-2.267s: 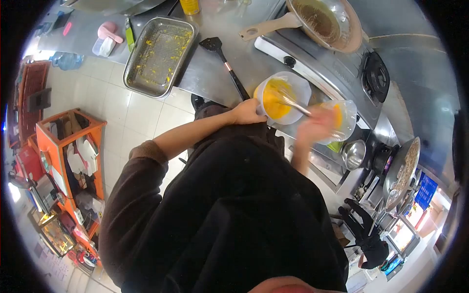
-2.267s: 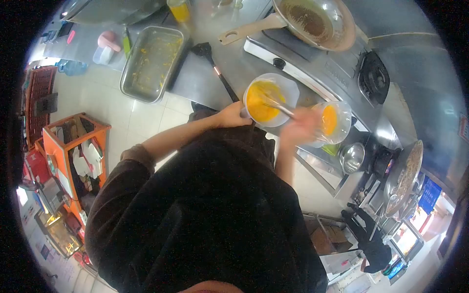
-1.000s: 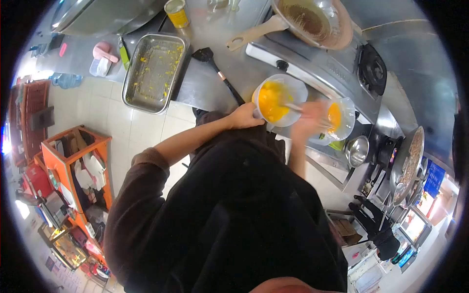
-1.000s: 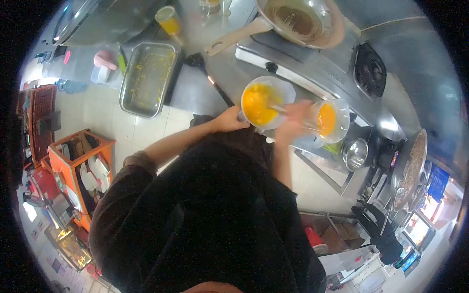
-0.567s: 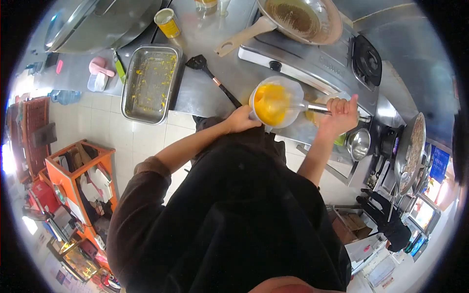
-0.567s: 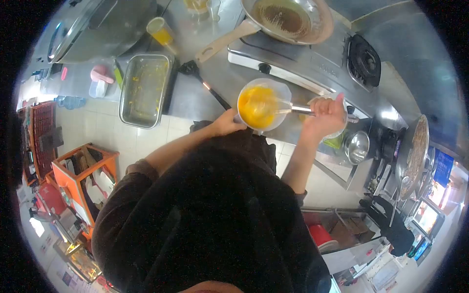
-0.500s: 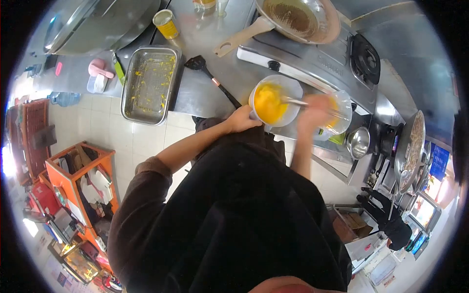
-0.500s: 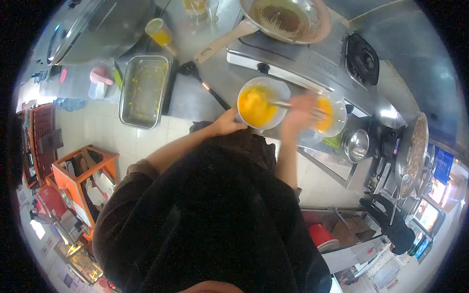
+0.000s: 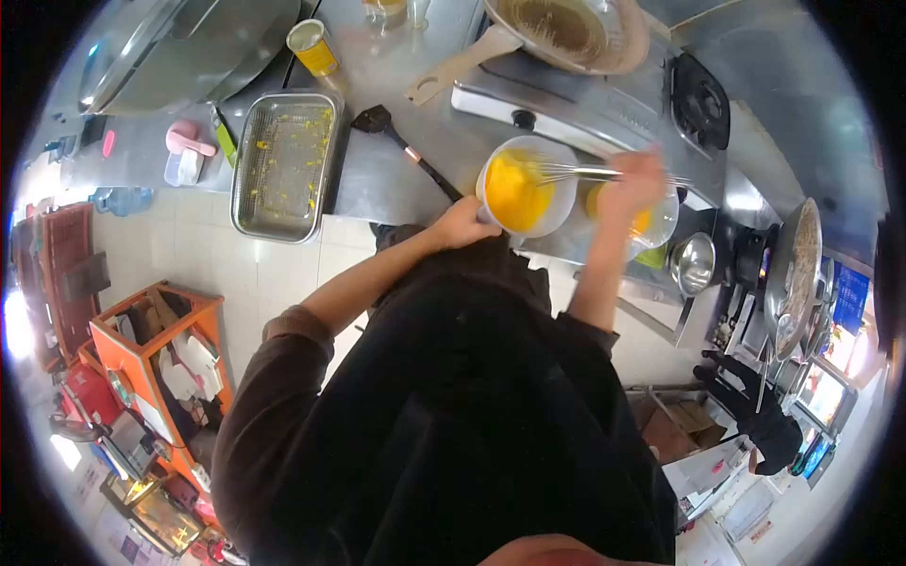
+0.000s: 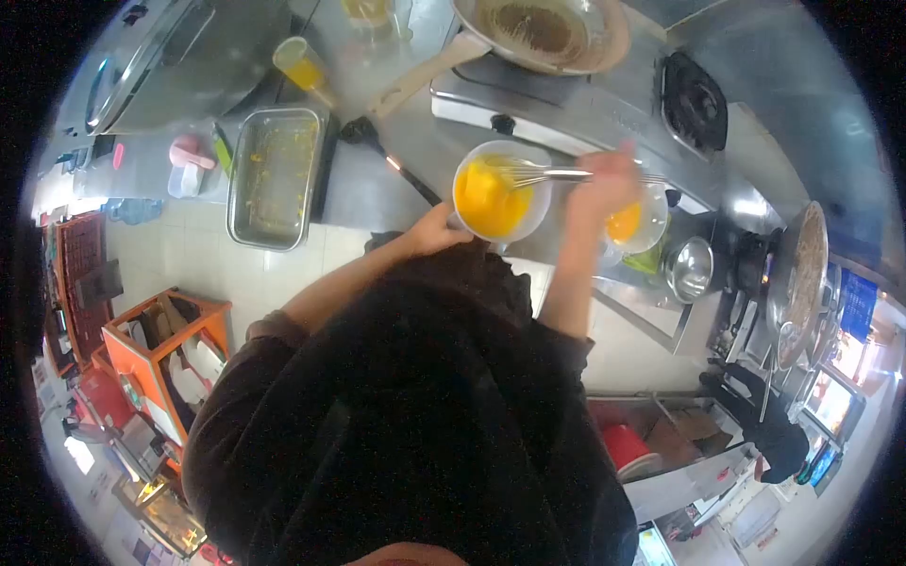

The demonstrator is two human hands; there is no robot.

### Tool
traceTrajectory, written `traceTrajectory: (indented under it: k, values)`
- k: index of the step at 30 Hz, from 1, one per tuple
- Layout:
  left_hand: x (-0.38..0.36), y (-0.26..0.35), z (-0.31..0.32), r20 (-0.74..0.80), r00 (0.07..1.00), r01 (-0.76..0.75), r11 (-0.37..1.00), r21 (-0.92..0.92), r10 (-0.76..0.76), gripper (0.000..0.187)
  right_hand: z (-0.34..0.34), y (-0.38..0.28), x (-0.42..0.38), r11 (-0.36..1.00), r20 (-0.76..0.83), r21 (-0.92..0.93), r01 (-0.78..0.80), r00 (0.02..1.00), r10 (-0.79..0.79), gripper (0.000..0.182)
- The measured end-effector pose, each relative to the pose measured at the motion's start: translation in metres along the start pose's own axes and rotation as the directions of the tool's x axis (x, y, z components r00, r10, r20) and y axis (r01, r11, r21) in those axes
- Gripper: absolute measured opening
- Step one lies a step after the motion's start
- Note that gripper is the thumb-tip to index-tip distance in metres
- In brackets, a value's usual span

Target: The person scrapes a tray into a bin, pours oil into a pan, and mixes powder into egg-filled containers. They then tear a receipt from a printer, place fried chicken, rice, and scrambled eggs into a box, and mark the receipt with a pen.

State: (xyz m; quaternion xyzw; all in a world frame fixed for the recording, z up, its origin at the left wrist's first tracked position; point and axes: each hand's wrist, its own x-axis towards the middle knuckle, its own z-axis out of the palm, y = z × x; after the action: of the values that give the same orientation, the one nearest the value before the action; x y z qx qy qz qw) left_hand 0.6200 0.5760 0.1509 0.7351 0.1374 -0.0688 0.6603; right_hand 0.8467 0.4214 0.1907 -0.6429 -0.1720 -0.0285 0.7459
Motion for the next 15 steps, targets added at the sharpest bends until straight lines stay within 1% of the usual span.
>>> traceTrajectory:
  k: [1,2,3,4,5,6,7,8,9,10,11,13,14,15]
  values:
    - [0.009,-0.008,0.0,-0.031,0.998,-0.059,0.998,0.035,0.06,0.048,0.002,0.004,0.006,0.96,0.033,-0.189,0.208,0.978,-0.205,0.038]
    - [0.014,-0.022,0.003,-0.092,0.987,-0.125,0.988,0.093,0.134,0.048,0.003,0.008,0.012,0.842,0.064,-0.365,0.396,0.913,-0.402,0.044]
    - [0.019,-0.028,0.002,-0.097,0.985,-0.131,0.987,0.094,0.14,0.048,0.009,-0.029,0.022,0.989,0.017,-0.09,0.121,0.993,-0.12,0.044]
    - [0.02,-0.033,0.002,-0.088,0.99,-0.098,0.99,0.101,0.107,0.048,0.017,-0.068,0.026,0.962,0.06,0.192,-0.196,0.98,0.188,0.043]
    - [0.016,-0.038,0.005,-0.074,0.995,-0.058,0.993,0.104,0.065,0.049,0.019,-0.086,0.023,0.759,0.178,0.428,-0.492,0.869,0.462,0.044]
    - [0.014,-0.027,0.004,-0.051,0.996,-0.074,0.996,0.054,0.077,0.05,0.025,-0.072,0.012,0.754,0.178,0.426,-0.5,0.864,0.472,0.044]
    - [0.011,-0.028,0.004,-0.045,0.996,-0.075,0.996,0.056,0.077,0.05,0.039,-0.043,-0.006,0.798,0.068,0.337,-0.5,0.858,0.509,0.044]
    - [0.013,-0.029,0.002,-0.017,0.998,-0.066,0.998,0.015,0.066,0.05,0.054,-0.016,-0.018,0.833,-0.048,0.247,-0.495,0.852,0.521,0.046]
    - [0.017,-0.031,0.0,0.011,0.998,-0.06,0.998,-0.022,0.06,0.051,0.058,-0.025,-0.012,0.833,-0.045,0.227,-0.504,0.849,0.526,0.043]
    - [0.016,-0.029,-0.001,-0.033,0.994,-0.1,0.992,0.072,0.102,0.05,0.063,-0.036,-0.006,0.833,-0.043,0.206,-0.513,0.846,0.531,0.04]
    - [0.02,-0.027,-0.003,-0.037,0.993,-0.108,0.991,0.076,0.111,0.05,0.068,-0.047,0.0,0.833,-0.04,0.185,-0.521,0.843,0.536,0.037]
    - [0.013,-0.016,-0.002,0.025,1.0,-0.016,1.0,-0.019,0.016,0.049,0.043,-0.078,0.023,0.804,-0.022,0.386,-0.452,0.867,0.498,0.027]
    - [0.015,-0.022,-0.001,0.047,0.999,0.012,0.999,0.04,-0.014,0.048,0.038,-0.068,0.021,0.759,-0.057,0.513,-0.4,0.867,0.495,0.03]
    - [0.012,-0.015,-0.003,0.048,0.999,0.008,0.999,0.045,-0.01,0.048,0.05,-0.055,0.008,0.76,-0.059,0.516,-0.395,0.869,0.492,0.03]
